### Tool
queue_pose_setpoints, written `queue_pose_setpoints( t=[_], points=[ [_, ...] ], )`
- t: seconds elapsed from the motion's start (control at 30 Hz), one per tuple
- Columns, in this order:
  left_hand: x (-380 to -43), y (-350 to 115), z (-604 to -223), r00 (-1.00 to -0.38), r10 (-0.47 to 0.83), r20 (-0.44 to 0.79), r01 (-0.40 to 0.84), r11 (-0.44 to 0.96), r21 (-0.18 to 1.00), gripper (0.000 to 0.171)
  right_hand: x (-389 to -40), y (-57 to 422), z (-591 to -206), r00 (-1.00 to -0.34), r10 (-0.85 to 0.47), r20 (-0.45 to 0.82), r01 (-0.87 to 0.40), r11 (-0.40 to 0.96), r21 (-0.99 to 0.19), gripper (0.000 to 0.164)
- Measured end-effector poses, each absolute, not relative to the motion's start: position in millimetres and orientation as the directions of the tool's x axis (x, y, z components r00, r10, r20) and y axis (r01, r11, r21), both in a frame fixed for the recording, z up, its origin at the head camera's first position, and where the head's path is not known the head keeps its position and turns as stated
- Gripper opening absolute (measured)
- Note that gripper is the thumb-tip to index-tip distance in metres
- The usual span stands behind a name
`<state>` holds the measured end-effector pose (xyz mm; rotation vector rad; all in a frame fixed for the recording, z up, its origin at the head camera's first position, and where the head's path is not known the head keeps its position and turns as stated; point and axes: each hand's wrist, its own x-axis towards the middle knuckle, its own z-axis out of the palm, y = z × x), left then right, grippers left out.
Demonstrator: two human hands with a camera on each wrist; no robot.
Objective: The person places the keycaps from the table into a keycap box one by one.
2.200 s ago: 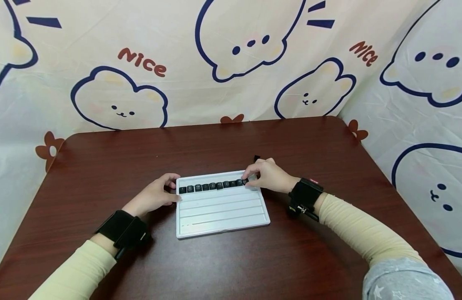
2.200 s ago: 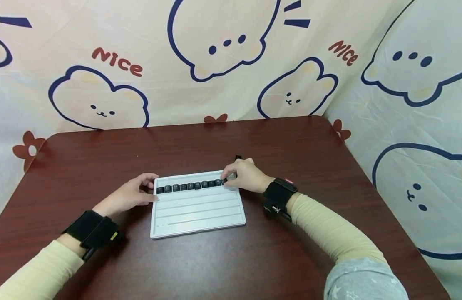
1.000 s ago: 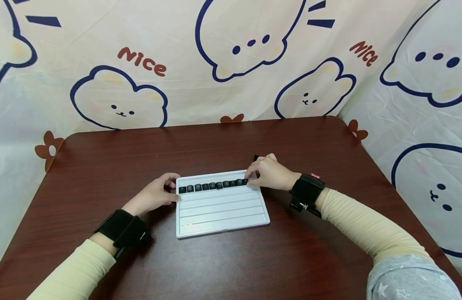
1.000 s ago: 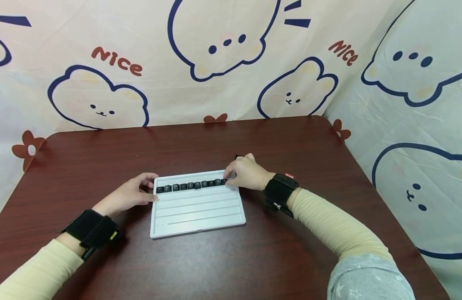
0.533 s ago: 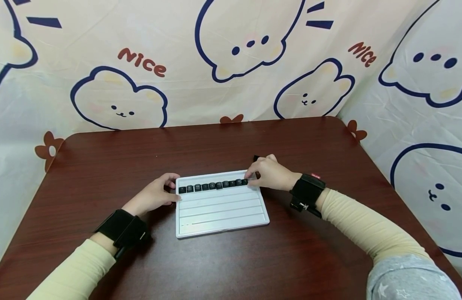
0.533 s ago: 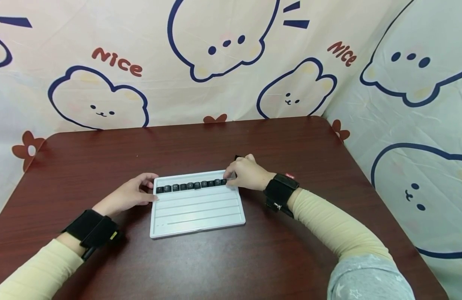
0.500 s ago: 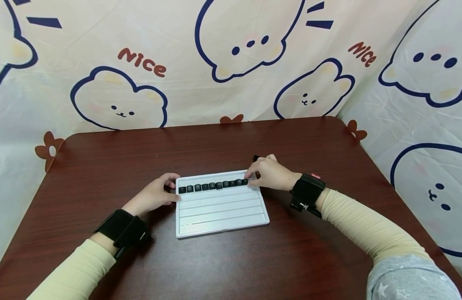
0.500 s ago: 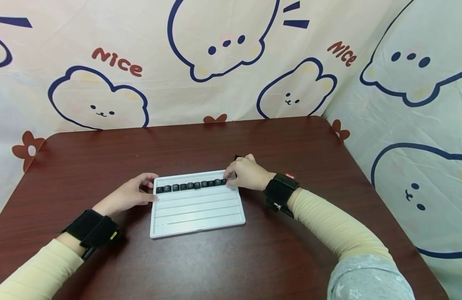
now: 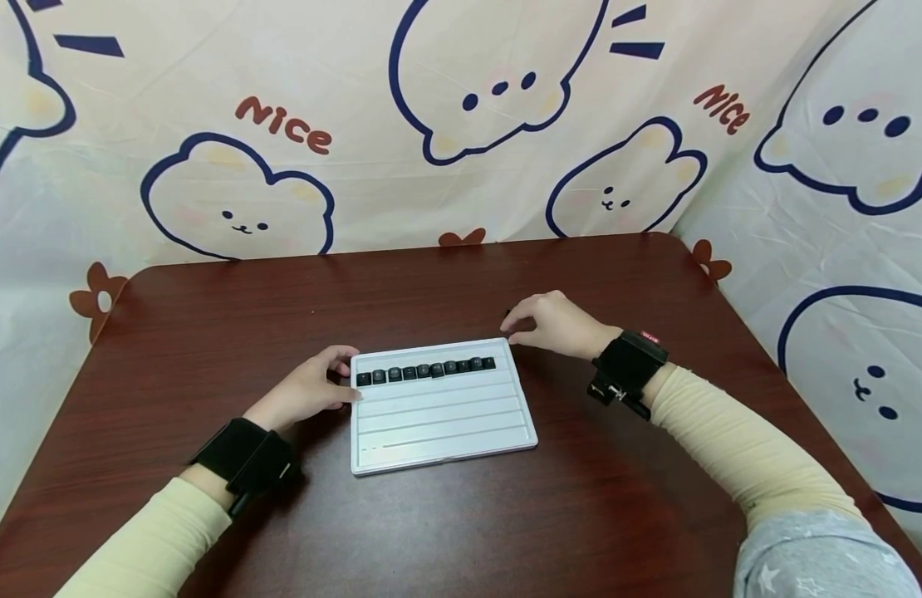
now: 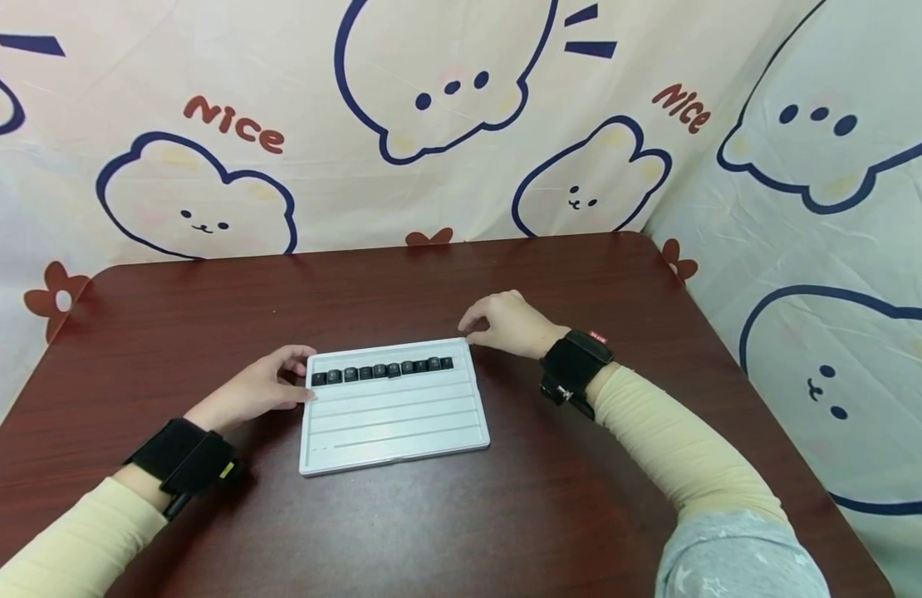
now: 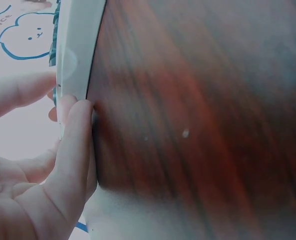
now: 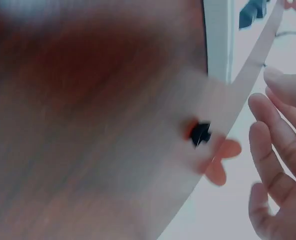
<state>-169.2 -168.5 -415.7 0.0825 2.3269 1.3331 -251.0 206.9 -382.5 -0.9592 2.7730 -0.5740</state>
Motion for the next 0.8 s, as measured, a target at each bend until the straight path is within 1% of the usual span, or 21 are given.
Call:
queue_pose_setpoints(
  t=[0.13, 0.37, 0.57, 0.8],
  points=[
    [-169.4, -169.2, -417.3, -0.897, 0.269, -0.351, -0.168, 0.529, 0.832, 0.062, -261.7, 216.1, -381.3, -0.816, -0.576, -0.044, -0.499, 0.742, -0.447, 0.02],
    [-170.7, -170.5, -418.6, -0.9, 0.272, -0.341, -0.159, 0.524, 0.837, 0.062, -277.6, 223.2, -380.0, -0.86, -0.502, -0.089, -0.411, 0.786, -0.461, 0.022],
    [-171.9, -170.9, -419.3, -0.902, 0.276, -0.332, -0.147, 0.527, 0.837, 0.062, -288.0, 218.3, -381.0, -0.864, -0.489, -0.117, -0.393, 0.802, -0.449, 0.022],
    [-170.9, -170.3, -419.3, -0.901, 0.269, -0.34, -0.159, 0.526, 0.835, 0.063, -295.3, 208.8, -385.6, -0.85, -0.502, -0.159, -0.397, 0.81, -0.432, 0.023]
  ],
)
